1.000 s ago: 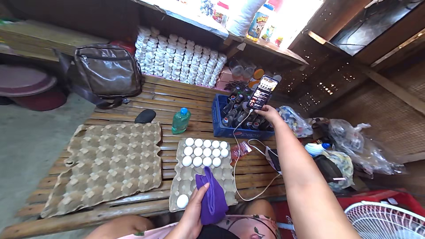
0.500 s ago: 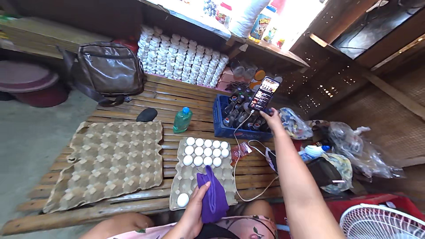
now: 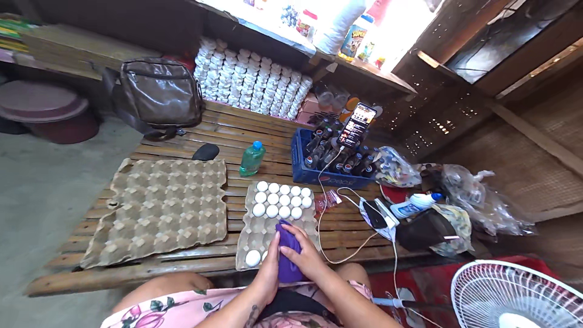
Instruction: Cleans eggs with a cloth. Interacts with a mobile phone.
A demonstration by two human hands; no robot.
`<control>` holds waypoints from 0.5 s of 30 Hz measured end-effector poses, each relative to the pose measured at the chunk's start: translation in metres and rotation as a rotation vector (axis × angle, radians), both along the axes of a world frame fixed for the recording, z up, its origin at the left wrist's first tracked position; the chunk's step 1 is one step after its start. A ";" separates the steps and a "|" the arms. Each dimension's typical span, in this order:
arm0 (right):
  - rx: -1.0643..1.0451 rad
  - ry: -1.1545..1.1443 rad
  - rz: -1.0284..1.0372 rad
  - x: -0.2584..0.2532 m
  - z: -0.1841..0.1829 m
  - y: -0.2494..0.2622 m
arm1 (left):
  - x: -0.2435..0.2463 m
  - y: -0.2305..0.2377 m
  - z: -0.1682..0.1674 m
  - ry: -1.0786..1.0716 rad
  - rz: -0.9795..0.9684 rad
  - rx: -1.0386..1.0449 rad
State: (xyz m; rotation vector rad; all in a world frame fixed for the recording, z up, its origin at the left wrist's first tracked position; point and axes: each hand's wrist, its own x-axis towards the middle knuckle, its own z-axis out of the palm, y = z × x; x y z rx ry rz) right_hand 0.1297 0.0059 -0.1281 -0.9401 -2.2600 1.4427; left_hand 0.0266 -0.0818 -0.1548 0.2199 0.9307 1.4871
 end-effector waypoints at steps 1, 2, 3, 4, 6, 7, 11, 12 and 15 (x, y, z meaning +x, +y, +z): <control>-0.052 0.035 -0.043 0.001 0.000 0.003 | -0.001 -0.001 -0.001 0.076 -0.030 0.031; -0.133 0.086 -0.093 0.002 0.001 0.004 | 0.000 -0.003 -0.002 0.152 -0.060 0.048; -0.231 0.134 -0.150 0.003 0.004 0.003 | 0.000 -0.005 -0.002 0.215 -0.096 0.058; -0.331 0.167 -0.209 0.004 0.006 0.001 | 0.002 -0.007 -0.001 0.258 -0.112 0.057; -0.458 0.197 -0.306 0.007 0.008 -0.003 | 0.007 -0.008 -0.001 0.267 -0.103 0.037; -0.470 0.196 -0.336 0.007 0.008 -0.008 | 0.009 -0.009 -0.003 0.241 -0.091 0.020; -0.090 0.057 -0.268 0.008 -0.002 -0.036 | 0.012 -0.011 -0.004 0.073 -0.006 -0.076; 0.064 0.015 -0.225 0.009 -0.004 -0.043 | 0.011 -0.013 -0.002 0.048 0.000 -0.085; 0.400 -0.007 -0.125 0.014 -0.007 -0.054 | 0.010 -0.019 0.000 0.079 -0.032 -0.038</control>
